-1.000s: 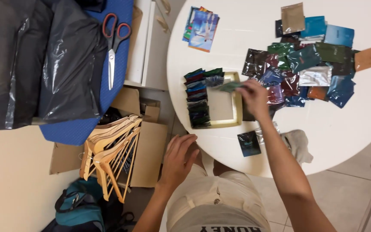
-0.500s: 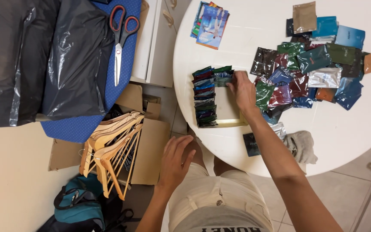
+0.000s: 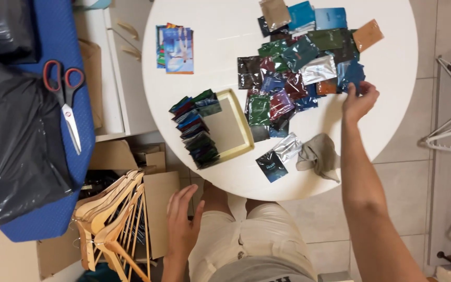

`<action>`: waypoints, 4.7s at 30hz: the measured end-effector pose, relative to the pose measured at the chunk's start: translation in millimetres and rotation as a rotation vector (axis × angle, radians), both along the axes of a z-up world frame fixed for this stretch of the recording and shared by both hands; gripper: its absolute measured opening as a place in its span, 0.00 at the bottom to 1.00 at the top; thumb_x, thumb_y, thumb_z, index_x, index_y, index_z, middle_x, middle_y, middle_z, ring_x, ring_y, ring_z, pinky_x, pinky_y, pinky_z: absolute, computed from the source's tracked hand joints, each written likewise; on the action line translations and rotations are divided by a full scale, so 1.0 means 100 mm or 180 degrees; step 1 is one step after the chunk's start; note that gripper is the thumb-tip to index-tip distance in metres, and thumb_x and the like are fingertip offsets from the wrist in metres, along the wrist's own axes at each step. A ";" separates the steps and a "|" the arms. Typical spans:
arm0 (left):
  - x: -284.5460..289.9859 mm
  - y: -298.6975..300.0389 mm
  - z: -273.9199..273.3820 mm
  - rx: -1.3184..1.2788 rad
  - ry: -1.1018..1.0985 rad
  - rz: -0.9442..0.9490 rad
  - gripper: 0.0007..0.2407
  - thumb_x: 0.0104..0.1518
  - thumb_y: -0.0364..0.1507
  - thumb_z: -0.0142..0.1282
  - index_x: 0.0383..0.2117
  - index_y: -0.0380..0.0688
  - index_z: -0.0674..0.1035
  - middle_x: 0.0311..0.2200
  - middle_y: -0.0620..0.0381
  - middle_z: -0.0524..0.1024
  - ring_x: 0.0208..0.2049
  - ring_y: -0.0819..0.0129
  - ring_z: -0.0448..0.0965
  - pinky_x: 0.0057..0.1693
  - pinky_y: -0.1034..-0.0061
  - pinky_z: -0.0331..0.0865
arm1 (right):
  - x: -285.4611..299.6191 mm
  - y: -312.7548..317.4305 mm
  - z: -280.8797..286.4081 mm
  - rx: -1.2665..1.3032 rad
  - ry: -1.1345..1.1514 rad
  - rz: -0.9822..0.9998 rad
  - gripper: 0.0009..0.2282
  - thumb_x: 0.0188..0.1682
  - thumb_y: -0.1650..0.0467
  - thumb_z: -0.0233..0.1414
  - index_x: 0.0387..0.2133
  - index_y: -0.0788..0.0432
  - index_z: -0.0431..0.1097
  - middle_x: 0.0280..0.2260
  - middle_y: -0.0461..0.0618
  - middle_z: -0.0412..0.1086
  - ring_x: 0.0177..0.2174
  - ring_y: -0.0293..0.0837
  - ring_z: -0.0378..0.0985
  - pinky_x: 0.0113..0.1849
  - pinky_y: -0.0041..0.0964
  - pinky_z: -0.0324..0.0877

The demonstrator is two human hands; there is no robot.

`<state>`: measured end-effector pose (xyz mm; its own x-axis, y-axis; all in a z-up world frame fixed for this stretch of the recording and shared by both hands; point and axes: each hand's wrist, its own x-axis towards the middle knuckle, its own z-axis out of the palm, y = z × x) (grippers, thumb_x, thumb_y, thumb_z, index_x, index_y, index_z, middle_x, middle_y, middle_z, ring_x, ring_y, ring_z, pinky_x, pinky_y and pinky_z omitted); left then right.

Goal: Sorting and organizing small colorful packets into neat rows on a table.

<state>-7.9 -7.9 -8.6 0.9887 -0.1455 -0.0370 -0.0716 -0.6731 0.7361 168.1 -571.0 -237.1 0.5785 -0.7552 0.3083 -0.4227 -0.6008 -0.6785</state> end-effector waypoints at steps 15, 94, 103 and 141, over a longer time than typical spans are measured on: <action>-0.09 -0.30 0.07 0.0094 -0.0019 -0.0228 0.14 0.64 0.31 0.52 0.55 0.44 0.74 0.53 0.57 0.76 0.54 0.64 0.76 0.68 0.55 0.58 | 0.45 -0.38 0.00 0.0140 0.1536 0.0074 0.30 0.32 0.58 0.77 0.33 0.50 0.59 0.37 0.47 0.65 0.42 0.53 0.66 0.43 0.51 0.60; 0.11 -0.47 -0.41 -0.0169 -0.0372 -0.0448 0.13 0.63 0.36 0.52 0.51 0.50 0.78 0.49 0.59 0.80 0.51 0.58 0.77 0.57 0.62 0.67 | -0.17 1.53 0.63 0.1710 0.1529 0.1073 0.07 0.48 0.67 0.62 0.28 0.51 0.69 0.28 0.42 0.73 0.30 0.40 0.74 0.39 0.35 0.70; 0.63 -1.55 0.09 -0.1130 0.0842 -0.0786 0.15 0.63 0.36 0.52 0.54 0.49 0.75 0.51 0.59 0.79 0.55 0.65 0.77 0.57 0.70 0.70 | -1.01 1.64 1.41 0.4931 -0.0456 0.0703 0.07 0.50 0.76 0.59 0.36 0.58 0.67 0.37 0.63 0.79 0.32 0.50 0.81 0.35 0.34 0.78; 0.36 0.10 -0.27 -0.0538 -0.0215 0.0933 0.16 0.62 0.28 0.59 0.55 0.41 0.73 0.48 0.51 0.76 0.52 0.56 0.78 0.59 0.59 0.67 | 0.11 3.56 0.67 0.0904 0.0815 0.2844 0.07 0.43 0.77 0.67 0.33 0.59 0.79 0.29 0.56 0.78 0.32 0.56 0.82 0.35 0.45 0.76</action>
